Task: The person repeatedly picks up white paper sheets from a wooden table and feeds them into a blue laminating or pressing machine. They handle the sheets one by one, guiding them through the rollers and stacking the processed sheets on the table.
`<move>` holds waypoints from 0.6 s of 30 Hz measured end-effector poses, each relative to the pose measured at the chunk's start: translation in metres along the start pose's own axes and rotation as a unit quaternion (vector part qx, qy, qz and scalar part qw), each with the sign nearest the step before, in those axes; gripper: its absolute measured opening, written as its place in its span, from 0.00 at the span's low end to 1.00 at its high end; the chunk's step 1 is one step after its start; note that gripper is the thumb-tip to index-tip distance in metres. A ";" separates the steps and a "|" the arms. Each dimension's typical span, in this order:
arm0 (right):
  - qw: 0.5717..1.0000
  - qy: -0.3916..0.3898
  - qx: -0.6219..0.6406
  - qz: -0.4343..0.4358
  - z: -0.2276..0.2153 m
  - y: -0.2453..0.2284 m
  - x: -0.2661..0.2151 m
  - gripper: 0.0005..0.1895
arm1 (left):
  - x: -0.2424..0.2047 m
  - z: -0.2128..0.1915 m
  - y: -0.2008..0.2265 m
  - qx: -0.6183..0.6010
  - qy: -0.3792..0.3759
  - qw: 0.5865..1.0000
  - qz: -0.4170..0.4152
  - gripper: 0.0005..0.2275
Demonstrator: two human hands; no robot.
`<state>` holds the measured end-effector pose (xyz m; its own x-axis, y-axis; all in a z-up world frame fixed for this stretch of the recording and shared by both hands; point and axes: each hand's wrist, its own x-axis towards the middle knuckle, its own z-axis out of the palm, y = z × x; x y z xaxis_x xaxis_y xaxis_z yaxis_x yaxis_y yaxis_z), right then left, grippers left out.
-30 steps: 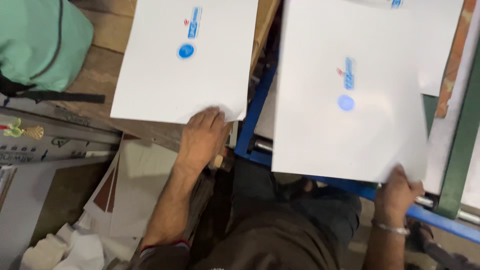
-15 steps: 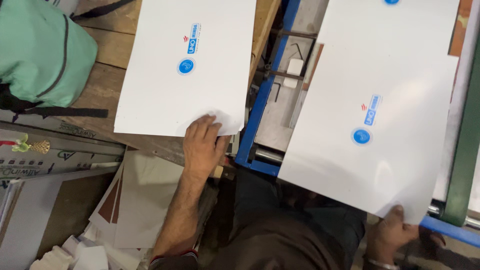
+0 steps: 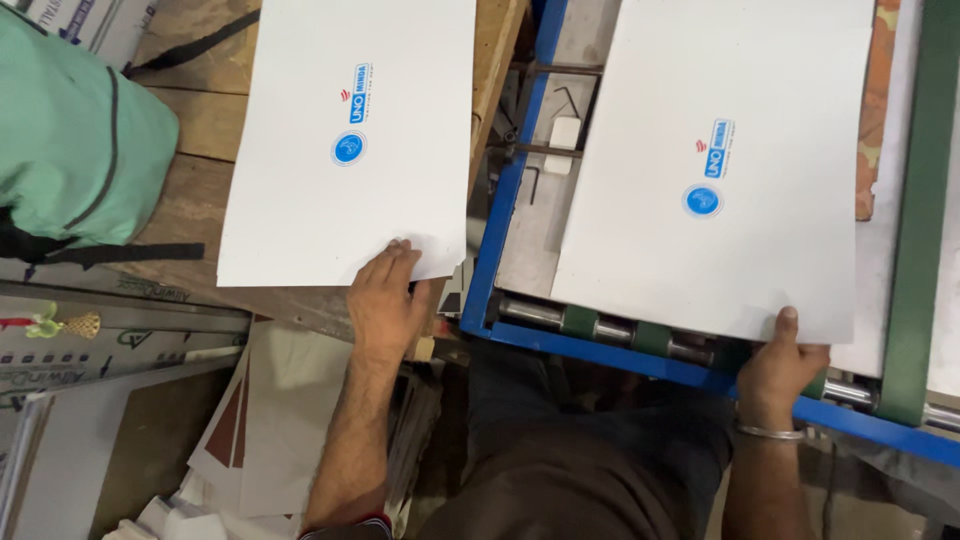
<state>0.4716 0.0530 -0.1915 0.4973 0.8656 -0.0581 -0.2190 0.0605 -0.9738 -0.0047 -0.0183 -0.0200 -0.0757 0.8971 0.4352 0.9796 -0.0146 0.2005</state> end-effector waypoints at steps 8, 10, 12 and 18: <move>0.968 -0.132 0.078 0.197 0.016 -0.012 -0.027 0.20 | 0.013 -0.028 -0.008 -0.043 -0.065 0.997 0.003 0.13; 0.954 -0.179 0.047 0.236 0.024 -0.018 -0.049 0.23 | 0.016 -0.035 -0.021 -0.089 -0.048 0.994 -0.035 0.10; 0.945 -0.221 0.020 0.240 0.035 -0.030 -0.062 0.25 | 0.016 -0.039 -0.034 -0.126 0.027 0.987 -0.094 0.09; 0.871 -0.447 0.014 0.203 0.099 -0.065 -0.098 0.26 | -0.009 0.017 0.038 -0.119 0.032 0.991 0.046 0.06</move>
<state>0.3542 0.0138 -0.1008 -0.4754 0.8590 -0.1902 -0.2512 -0.3397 -0.9064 0.0361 -0.0189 -0.0316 -0.0074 0.8574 0.5146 0.9118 -0.2055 0.3554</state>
